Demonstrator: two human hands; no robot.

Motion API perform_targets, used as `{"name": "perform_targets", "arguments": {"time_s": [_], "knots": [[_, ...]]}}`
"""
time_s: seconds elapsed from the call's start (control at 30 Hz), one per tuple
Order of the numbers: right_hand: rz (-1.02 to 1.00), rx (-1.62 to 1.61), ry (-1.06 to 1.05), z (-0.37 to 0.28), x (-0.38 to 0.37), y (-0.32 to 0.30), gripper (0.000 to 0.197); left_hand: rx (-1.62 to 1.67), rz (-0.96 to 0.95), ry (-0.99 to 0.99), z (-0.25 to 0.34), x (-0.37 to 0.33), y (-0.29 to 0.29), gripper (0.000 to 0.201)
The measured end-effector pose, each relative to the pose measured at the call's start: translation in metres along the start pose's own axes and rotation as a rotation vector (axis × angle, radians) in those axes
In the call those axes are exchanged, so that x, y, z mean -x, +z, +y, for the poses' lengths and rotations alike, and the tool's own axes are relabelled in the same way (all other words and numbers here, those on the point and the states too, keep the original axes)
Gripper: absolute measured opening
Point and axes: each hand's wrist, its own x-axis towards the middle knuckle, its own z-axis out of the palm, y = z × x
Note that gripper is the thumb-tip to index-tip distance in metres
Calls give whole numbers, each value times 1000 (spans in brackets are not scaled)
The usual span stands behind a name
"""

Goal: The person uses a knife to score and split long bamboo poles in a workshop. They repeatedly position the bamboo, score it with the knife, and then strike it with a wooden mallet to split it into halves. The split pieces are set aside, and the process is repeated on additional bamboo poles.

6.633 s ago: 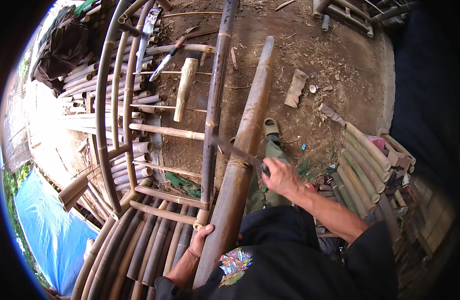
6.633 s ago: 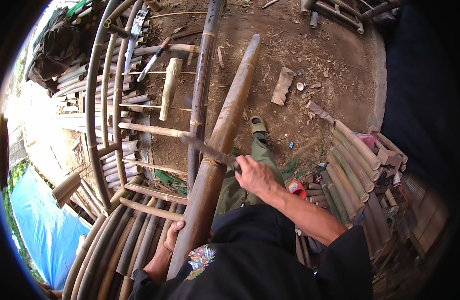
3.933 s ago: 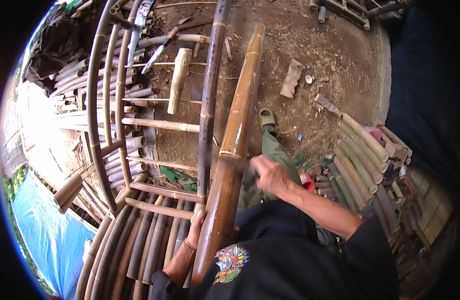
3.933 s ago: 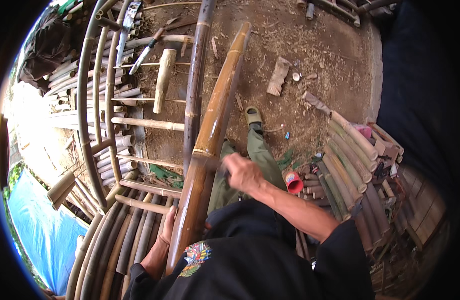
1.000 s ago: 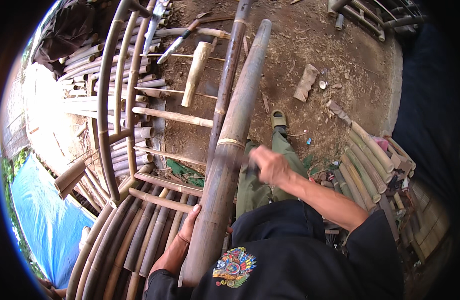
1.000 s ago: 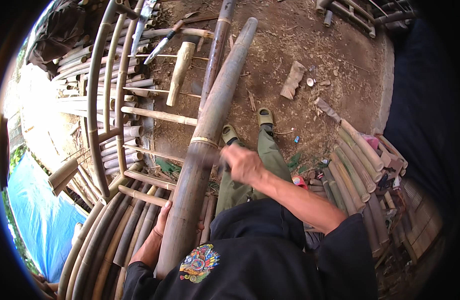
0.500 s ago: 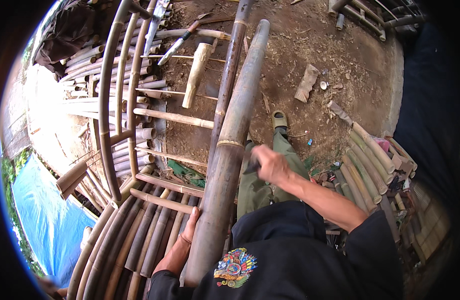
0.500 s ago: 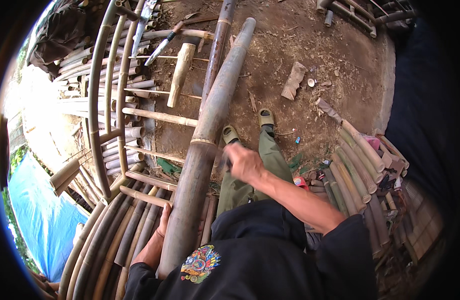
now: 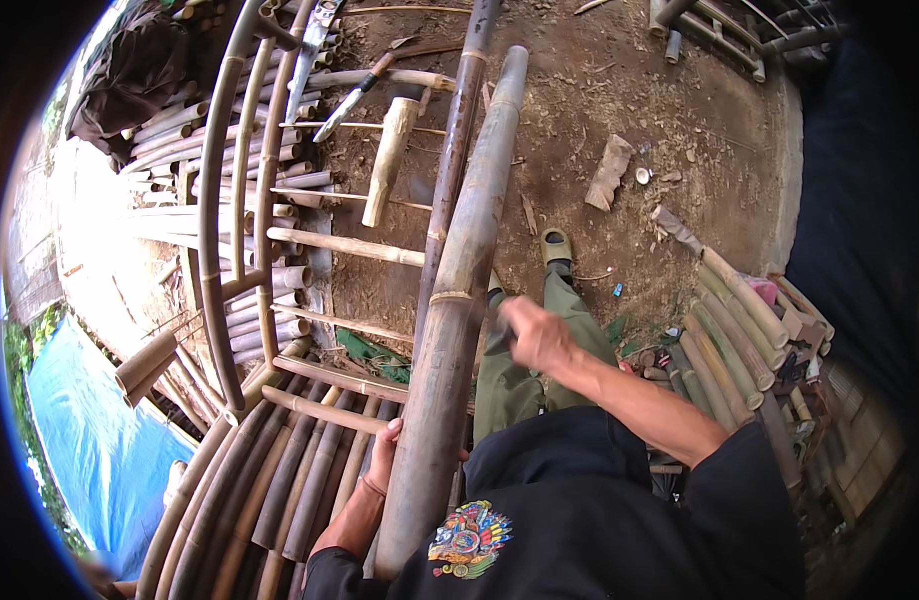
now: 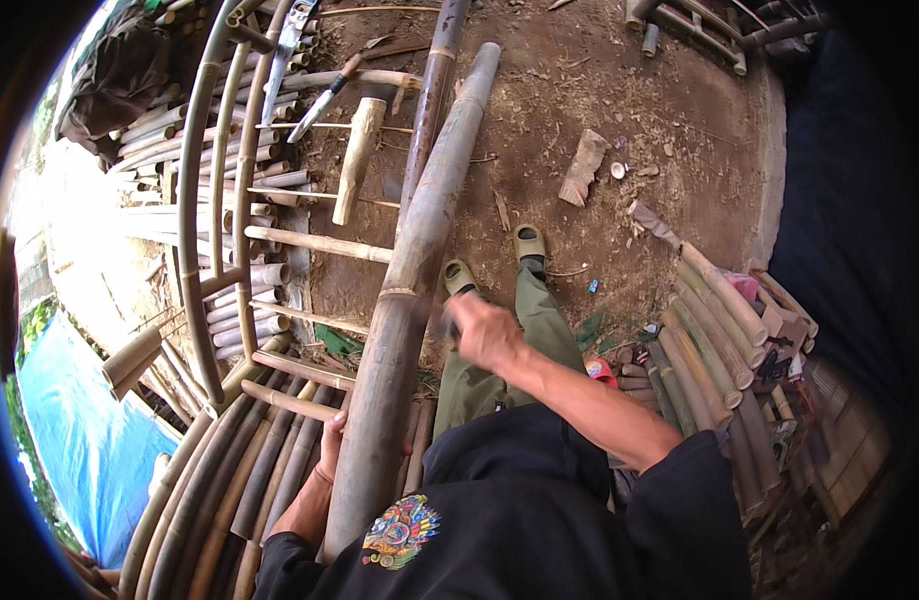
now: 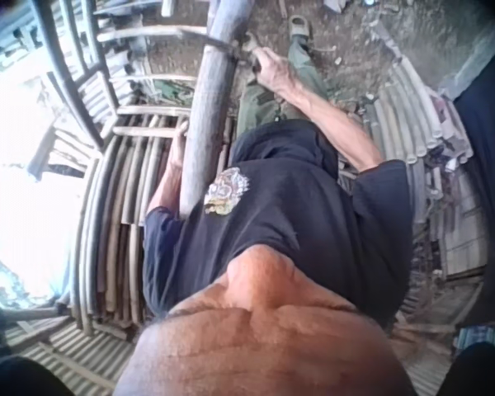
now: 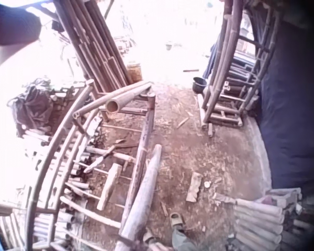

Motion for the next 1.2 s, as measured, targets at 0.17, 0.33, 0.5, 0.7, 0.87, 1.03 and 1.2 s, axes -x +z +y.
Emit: {"name": "perform_targets", "arguments": {"time_s": [0.17, 0.33, 0.5, 0.7, 0.87, 1.03, 1.2], "knots": [[-49, -103, -386, -32, 10, -27, 16, -12, -65, 66, -11, 3, -4, 108], [-25, -71, 98, 7, -8, -7, 15, -60, 81, 24, -3, 9, -3, 102], [111, -52, -192, -1, 2, -5, 22, 26, 58, 23, -5, 5, 12, 96], [20, -26, -484, -17, 1, -12, 18, 82, -42, -2, -4, -7, 5, 96], [-50, -97, -165, -8, 0, -2, 16, 18, -48, 14, 6, -7, -8, 100], [62, -63, 122, -6, -11, 7, 23, 98, -55, 41, 1, 0, -1, 104], [30, 19, -434, -27, -7, -7, 23, 34, 41, 47, 3, 4, 1, 102]]}}
